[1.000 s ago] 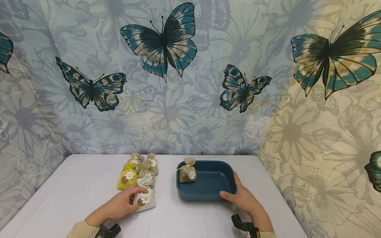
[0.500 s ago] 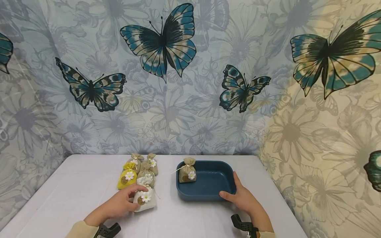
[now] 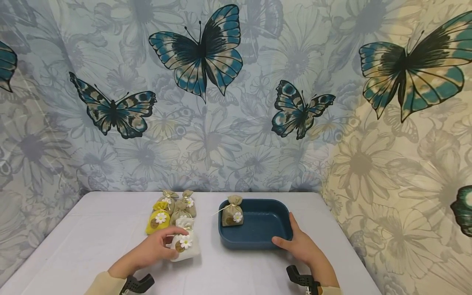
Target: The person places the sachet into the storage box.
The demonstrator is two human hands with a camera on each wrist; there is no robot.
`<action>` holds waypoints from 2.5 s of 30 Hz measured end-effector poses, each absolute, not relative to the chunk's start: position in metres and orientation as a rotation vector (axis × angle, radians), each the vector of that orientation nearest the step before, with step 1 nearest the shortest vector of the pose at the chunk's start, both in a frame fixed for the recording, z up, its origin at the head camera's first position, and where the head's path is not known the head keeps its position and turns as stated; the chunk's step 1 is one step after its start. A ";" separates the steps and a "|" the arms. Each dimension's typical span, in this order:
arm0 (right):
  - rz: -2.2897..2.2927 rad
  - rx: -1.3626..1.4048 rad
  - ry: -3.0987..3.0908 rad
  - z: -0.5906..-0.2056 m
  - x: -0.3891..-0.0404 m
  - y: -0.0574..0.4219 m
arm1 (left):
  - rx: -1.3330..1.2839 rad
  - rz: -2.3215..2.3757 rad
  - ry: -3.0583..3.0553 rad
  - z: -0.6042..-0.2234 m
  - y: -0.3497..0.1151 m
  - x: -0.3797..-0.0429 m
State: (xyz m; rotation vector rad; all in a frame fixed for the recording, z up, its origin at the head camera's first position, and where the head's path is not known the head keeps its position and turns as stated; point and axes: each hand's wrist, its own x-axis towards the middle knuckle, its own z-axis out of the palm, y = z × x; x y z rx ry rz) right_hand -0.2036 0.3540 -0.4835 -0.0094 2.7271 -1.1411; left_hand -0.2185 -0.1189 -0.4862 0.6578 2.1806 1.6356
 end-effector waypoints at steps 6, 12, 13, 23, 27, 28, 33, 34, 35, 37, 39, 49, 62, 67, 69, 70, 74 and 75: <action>-1.138 -0.014 2.734 -0.484 -0.203 0.355 | 0.668 1.621 2.210 -0.478 -0.106 -0.219; -1.141 -0.018 2.729 -0.482 -0.203 0.355 | 0.706 1.683 2.118 -0.471 -0.085 -0.222; -1.138 -0.018 2.731 -0.482 -0.204 0.355 | 0.723 1.691 2.093 -0.470 -0.080 -0.222; -1.125 -0.015 2.736 -0.479 -0.204 0.354 | 0.828 1.619 2.090 -0.455 -0.048 -0.229; -1.119 -0.012 2.740 -0.480 -0.204 0.354 | 0.843 1.630 2.037 -0.449 -0.039 -0.233; -1.116 -0.011 2.741 -0.480 -0.204 0.354 | 0.839 1.643 2.021 -0.448 -0.037 -0.234; -1.119 -0.014 2.742 -0.481 -0.204 0.355 | 0.829 1.714 1.994 -0.443 -0.026 -0.240; -1.121 -0.014 2.741 -0.481 -0.204 0.355 | 0.831 1.713 2.015 -0.442 -0.024 -0.241; -1.124 -0.014 2.739 -0.481 -0.204 0.355 | 0.831 1.709 2.036 -0.441 -0.022 -0.243; -1.126 -0.009 2.734 -0.482 -0.204 0.355 | 0.837 1.689 2.087 -0.440 -0.017 -0.245; -1.132 -0.004 2.725 -0.483 -0.204 0.356 | 0.846 1.668 2.132 -0.438 -0.013 -0.248; -1.152 0.009 2.709 -0.485 -0.203 0.356 | 0.888 1.645 2.266 -0.434 0.009 -0.255; -1.156 0.010 2.714 -0.482 -0.202 0.354 | 0.875 1.539 2.385 -0.449 0.023 -0.265; -1.162 0.015 2.712 -0.481 -0.202 0.353 | 0.838 1.515 2.385 -0.455 0.026 -0.266; -1.164 0.018 2.710 -0.481 -0.202 0.353 | 0.846 1.495 2.395 -0.458 0.026 -0.267; -1.167 0.019 2.710 -0.482 -0.202 0.353 | 0.850 1.485 2.401 -0.460 0.027 -0.267; -1.166 0.013 2.717 -0.482 -0.202 0.353 | 0.873 1.452 2.425 -0.465 0.028 -0.268; -1.164 0.010 2.720 -0.482 -0.202 0.353 | 0.880 1.445 2.436 -0.465 0.028 -0.268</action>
